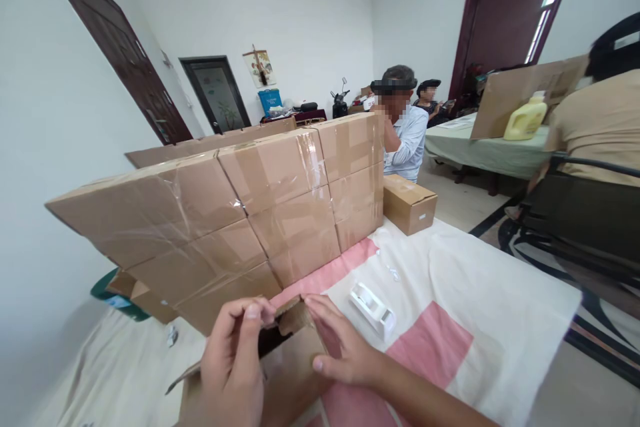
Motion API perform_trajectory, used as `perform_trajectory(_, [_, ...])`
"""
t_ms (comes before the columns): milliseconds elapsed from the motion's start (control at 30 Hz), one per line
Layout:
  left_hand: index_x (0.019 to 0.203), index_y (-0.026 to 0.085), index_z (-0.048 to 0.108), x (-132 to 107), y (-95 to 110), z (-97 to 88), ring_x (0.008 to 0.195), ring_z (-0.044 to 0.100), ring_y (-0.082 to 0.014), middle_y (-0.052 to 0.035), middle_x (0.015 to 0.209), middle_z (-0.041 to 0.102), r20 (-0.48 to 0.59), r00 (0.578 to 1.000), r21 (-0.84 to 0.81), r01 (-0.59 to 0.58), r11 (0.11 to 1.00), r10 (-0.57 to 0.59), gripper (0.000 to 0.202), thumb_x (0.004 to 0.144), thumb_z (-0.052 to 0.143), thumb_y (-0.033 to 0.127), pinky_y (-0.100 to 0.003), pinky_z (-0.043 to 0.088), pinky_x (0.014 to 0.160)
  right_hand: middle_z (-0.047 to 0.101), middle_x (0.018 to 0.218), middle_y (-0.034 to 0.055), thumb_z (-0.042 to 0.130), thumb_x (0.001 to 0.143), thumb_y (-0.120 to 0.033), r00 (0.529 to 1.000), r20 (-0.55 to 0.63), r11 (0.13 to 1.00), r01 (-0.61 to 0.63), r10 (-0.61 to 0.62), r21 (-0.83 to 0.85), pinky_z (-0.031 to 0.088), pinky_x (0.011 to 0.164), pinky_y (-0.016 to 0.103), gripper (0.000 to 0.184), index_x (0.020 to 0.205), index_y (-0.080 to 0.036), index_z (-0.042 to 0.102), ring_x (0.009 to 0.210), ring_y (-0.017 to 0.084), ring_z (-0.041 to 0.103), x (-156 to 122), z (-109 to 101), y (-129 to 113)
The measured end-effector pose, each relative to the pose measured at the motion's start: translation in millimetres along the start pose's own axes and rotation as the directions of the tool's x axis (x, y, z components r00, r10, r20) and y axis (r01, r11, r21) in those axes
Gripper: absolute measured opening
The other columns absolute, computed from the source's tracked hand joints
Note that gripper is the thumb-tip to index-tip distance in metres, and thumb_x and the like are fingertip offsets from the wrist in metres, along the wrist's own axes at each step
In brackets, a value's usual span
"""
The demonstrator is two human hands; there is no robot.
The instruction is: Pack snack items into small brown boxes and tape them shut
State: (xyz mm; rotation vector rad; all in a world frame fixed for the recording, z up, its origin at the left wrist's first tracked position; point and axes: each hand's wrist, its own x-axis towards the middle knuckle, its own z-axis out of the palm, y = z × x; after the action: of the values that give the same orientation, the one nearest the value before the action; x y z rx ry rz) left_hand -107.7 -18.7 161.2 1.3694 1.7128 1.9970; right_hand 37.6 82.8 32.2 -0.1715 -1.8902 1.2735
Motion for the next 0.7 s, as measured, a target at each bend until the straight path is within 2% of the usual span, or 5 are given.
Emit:
perform_trajectory(167, [0.088,0.021,0.062,11,-16,-6.5,0.088,0.060,-0.0194,-0.0015,0.089,0.067,0.060,0.983,0.170,0.161,0.972,-0.173,0.039,0.092,0.061,0.060,-0.026,0.046,0.078,0.017,0.170,0.0139,0.075,0.082,-0.057,0.996,0.063,0.997,0.064,-0.060,-0.054,0.021,0.126,0.056,0.095,0.162,-0.033,0.029,0.159,0.035,0.018,8,8,0])
perform_trajectory(267, [0.085,0.021,0.063,15,-24,-2.5,0.087,0.060,-0.0210,-0.0023,0.086,0.067,0.100,0.973,0.169,0.191,0.967,-0.210,0.042,0.089,0.063,0.063,-0.027,0.045,0.078,0.032,0.161,0.0163,0.079,0.075,-0.060,0.995,0.042,0.993,0.096,-0.093,-0.075,0.029,0.122,0.055,0.104,0.162,-0.031,0.029,0.152,0.036,0.031,14,12,0])
perform_trajectory(433, [0.080,0.020,0.064,16,-24,0.6,0.081,0.060,-0.0209,-0.0039,0.082,0.067,0.184,0.957,0.127,0.205,0.970,-0.226,0.045,0.085,0.066,0.064,-0.028,0.049,0.075,0.051,0.136,0.0117,0.076,0.077,-0.053,0.954,-0.026,0.951,0.295,-0.298,-0.096,0.045,0.109,0.050,0.080,0.150,-0.034,0.049,0.129,0.030,0.051,14,5,-5])
perform_trajectory(533, [0.086,0.019,0.067,13,-21,-3.6,0.082,0.065,-0.0224,-0.0068,0.083,0.071,0.246,0.925,0.115,0.269,0.956,-0.290,0.046,0.081,0.073,0.064,-0.029,0.053,0.076,0.051,0.136,0.0122,0.071,0.085,-0.048,0.963,-0.018,0.955,0.265,-0.270,-0.135,0.048,0.105,0.046,0.060,0.141,-0.031,0.060,0.126,0.028,0.054,10,-11,-17])
perform_trajectory(700, [0.109,0.020,0.061,12,-19,-6.0,0.074,0.068,-0.0194,-0.0085,0.092,0.077,0.178,0.890,0.022,0.424,0.905,-0.421,0.063,0.066,0.088,0.058,-0.028,0.056,0.068,0.055,0.135,0.0139,0.063,0.090,-0.046,0.973,0.060,0.948,0.229,-0.221,-0.222,0.049,0.102,0.043,0.041,0.123,-0.024,0.074,0.127,0.028,0.055,6,-27,-29])
